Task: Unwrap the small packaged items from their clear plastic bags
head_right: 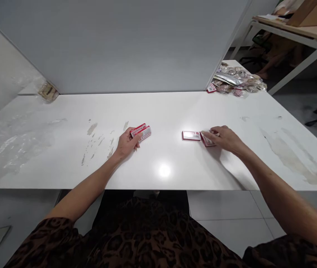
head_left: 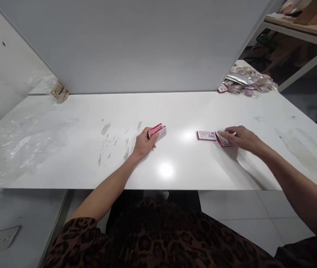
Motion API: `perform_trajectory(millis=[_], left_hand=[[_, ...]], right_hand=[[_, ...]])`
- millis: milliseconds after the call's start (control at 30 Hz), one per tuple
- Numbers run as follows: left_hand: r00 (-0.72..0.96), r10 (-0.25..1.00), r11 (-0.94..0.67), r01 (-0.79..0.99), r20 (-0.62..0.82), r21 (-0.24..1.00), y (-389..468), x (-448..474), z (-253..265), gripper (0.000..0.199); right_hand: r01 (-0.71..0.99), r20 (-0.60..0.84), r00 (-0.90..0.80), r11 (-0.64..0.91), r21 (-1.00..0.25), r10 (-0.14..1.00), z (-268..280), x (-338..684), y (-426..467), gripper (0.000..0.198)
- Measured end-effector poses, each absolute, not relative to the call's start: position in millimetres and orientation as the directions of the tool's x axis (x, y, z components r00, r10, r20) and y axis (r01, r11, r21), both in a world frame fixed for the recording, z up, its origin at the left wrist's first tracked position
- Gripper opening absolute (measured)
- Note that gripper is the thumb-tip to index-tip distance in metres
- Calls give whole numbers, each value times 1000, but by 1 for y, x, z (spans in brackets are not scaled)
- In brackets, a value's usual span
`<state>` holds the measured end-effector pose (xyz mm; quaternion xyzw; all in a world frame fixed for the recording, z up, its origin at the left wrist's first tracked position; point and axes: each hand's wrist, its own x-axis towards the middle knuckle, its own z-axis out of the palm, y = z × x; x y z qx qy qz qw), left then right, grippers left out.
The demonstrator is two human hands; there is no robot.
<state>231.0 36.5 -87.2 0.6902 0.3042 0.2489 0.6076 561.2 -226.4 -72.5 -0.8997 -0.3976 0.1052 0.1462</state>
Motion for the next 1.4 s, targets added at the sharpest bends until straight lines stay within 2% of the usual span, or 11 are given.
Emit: perform_trajectory(millis=[67,233,467,600,733,867,1067,1133,1200,1333,1400], left_hand=[[695,719,-70,90,-12,994,38,232,-88,40],[703,711,-70,56,10,996,40,235,-94,39],[708,705,-89,37,37,995,40,237,-95,25],[720,693,-98,29,47,995,42,238,-98,23],[733,678,-104,28,50,994,44,238,-101,25],[732,680,-98,33,43,995,45,239,-102,25],[734,678,-105,48,37,993,44,239,-100,23],[735,677,-108,48,38,993,43,238,-99,23],[732,680,-112,52,38,992,44,238,-99,24],[735,677,-112,52,38,992,44,238,-99,24],[736,675,-112,47,41,993,45,238,-99,24]], right_hand=[[659,-63,702,-681,-319,709,-80,545,-234,58],[443,-160,813,-773,-453,560,-80,524,-241,54],[345,-145,855,-755,-558,498,-65,496,-244,58],[372,-214,797,-739,-562,564,-46,491,-242,40],[486,-169,719,-662,-571,674,-17,496,-222,45],[654,-258,518,-572,-496,816,-15,502,-187,47],[693,-319,483,-578,-431,816,-35,508,-162,71],[697,-348,469,-582,-418,812,-34,507,-161,68],[719,-382,455,-585,-376,805,-31,502,-162,56],[821,-242,477,-527,-222,845,-35,484,-171,41],[855,-189,448,-480,-196,874,-40,475,-180,38]])
